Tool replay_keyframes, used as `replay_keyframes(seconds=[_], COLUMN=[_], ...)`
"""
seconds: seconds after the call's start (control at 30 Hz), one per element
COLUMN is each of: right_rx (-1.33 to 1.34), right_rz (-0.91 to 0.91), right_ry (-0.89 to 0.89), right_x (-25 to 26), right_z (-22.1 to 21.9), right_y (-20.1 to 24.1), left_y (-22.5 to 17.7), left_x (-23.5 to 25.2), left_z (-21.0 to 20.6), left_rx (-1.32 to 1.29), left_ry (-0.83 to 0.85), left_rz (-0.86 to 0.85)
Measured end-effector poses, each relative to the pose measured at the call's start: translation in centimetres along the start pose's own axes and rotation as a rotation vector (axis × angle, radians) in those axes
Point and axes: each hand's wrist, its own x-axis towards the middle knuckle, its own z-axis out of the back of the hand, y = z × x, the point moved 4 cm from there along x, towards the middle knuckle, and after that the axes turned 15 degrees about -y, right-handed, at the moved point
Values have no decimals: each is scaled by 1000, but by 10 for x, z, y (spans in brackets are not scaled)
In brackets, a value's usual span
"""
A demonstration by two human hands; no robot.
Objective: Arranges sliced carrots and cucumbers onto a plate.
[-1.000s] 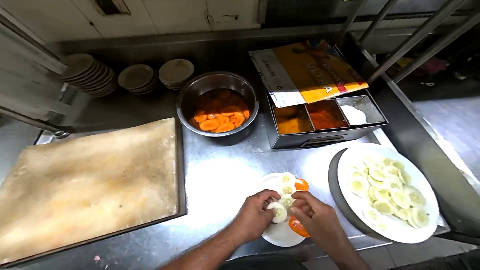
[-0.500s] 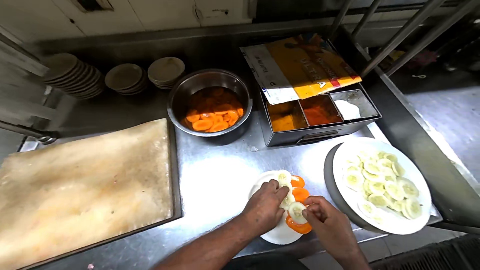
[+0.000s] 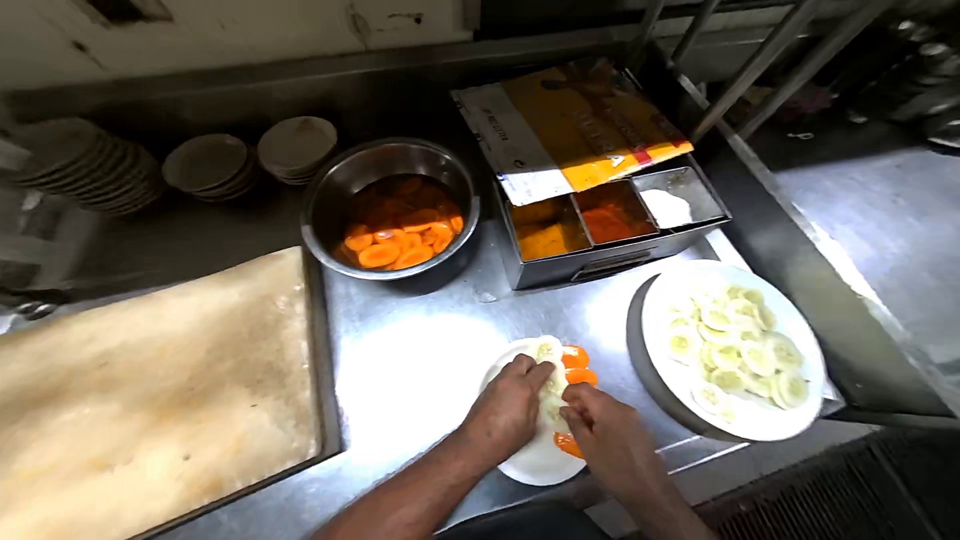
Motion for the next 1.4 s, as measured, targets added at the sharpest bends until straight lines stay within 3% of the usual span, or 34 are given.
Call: replay_keyframes(seconds=[0.1,0.23,0.43,0.53,0.63,0.83,1.03,1.13,1.4], right_rx=[-94,-82,-299,-400,-402,-39,284,294,266], right_rz=[88,8,-307,-367,-380,-291,-242,-316,-365], right_ry=[-57,-111,-305,-373,-376,-390,45,146,140], right_x=[1,5,18,21,21,7,-9,-12,-14], right_z=[-4,13,104,121,126,119,36,19,21], right_y=[-1,-14,-101,-145,-157,-102,-30,-21,-26], left_y=[0,3,7,7,6,8,6,2,-4], left_x=[-1,-1,-3,-3,-2,-8,-14,-18,-19], left_z=[-3,-4,-2,-1,0,5,5,4,-9], left_rx=[11,28,9,6,-8,-49,-70,-55,63], left_ry=[-57,-121,-123,-125,-114,-74,-57,-17,36], left_rz=[-30,-61,-30,-16,-4,41,45,37,-97])
